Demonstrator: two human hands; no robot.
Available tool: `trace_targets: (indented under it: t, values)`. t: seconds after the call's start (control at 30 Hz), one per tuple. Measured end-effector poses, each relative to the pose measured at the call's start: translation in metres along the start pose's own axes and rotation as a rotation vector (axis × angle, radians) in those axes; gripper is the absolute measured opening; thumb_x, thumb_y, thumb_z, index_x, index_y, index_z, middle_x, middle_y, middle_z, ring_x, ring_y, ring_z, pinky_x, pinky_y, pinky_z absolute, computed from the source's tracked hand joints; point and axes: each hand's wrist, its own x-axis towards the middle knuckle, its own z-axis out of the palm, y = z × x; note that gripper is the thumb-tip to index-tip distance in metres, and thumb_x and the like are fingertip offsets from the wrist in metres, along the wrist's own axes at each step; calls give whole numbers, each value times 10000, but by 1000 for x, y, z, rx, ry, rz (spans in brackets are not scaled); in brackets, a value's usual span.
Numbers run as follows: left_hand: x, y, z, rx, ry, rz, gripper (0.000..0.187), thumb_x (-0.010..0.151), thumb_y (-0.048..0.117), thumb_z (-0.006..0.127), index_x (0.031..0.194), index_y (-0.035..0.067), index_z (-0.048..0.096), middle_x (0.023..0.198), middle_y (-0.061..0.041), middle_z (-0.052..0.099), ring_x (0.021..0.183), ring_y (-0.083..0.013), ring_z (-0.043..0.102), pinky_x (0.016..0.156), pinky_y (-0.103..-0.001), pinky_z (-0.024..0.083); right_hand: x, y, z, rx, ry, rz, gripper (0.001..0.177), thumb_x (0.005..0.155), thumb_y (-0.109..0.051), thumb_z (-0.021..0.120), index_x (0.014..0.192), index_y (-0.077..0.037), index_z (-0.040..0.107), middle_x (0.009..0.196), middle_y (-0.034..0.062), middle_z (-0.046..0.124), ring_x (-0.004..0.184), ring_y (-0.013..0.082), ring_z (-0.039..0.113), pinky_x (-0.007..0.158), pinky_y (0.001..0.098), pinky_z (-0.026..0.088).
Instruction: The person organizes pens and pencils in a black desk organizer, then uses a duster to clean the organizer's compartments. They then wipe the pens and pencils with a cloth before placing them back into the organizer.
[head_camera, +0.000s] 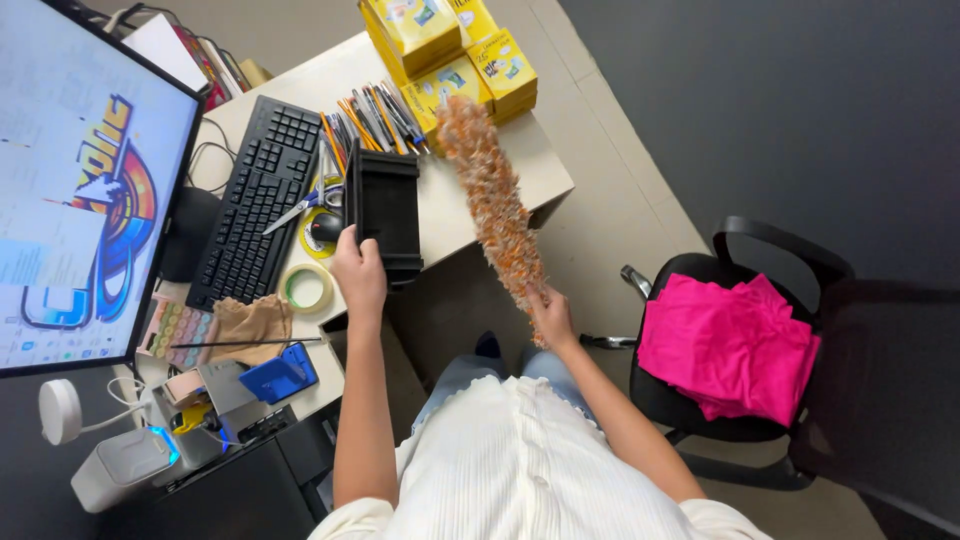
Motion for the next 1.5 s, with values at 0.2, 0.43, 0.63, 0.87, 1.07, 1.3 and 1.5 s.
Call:
trace_targets:
  t: [0.2, 0.43, 0.63, 0.87, 1.07, 1.3, 1.5]
  values:
    - [-5, 28, -10, -261, -78, 42, 307, 1096, 245, 529, 1079, -41, 638, 807, -83, 630, 746, -106, 548, 685, -291, 491, -1, -59, -24, -251, 6, -546, 423, 959, -403, 684, 890, 14, 691, 729, 209, 679, 642, 356, 685, 541, 430, 521]
    - [4, 42, 39, -292, -265, 18, 429, 1135, 322, 464, 1024, -59, 628, 740, -41, 472, 713, -122, 425, 650, -319, 404, 14, -55, -74, -427, 195, -378, 414, 955, -391, 718, 801, -10, 668, 669, 237, 634, 624, 406, 651, 561, 474, 498]
    - [18, 76, 100, -605, -417, 168, 564, 1147, 436, 416, 1123, -60, 683, 954, -16, 665, 893, -111, 579, 813, -268, 477, 11, -63, -126, -459, 267, -502, 375, 934, -371, 701, 788, -27, 664, 652, 189, 643, 614, 386, 660, 554, 478, 500]
    - [23, 91, 173, -1134, -686, -207, 375, 1062, 381, 490, 1147, 57, 659, 1036, -5, 707, 959, -125, 653, 883, -312, 540, -8, -4, -150, -544, 337, -476, 408, 935, -375, 732, 794, 3, 671, 658, 222, 619, 617, 400, 642, 544, 473, 479]
    - [16, 107, 205, -1202, -789, -416, 290, 1049, 309, 616, 1133, 34, 652, 1003, -45, 718, 902, -179, 671, 808, -374, 547, -21, -47, -145, -344, 450, -264, 360, 978, -347, 685, 881, 0, 694, 672, 206, 653, 604, 350, 673, 536, 431, 485]
    - [11, 58, 259, -1356, -787, -948, 350, 1025, 383, 619, 1156, 61, 669, 1051, -107, 747, 943, -277, 722, 833, -427, 594, -14, -53, -136, -257, 529, -175, 322, 988, -320, 645, 945, -5, 699, 649, 180, 671, 582, 343, 685, 507, 442, 490]
    - [-10, 72, 247, -1429, -725, -942, 374, 984, 412, 585, 1128, 77, 671, 1008, -107, 745, 891, -270, 723, 782, -421, 595, -47, -31, -111, -548, 377, -381, 423, 976, -369, 694, 752, -18, 618, 643, 209, 624, 605, 391, 651, 556, 486, 498]
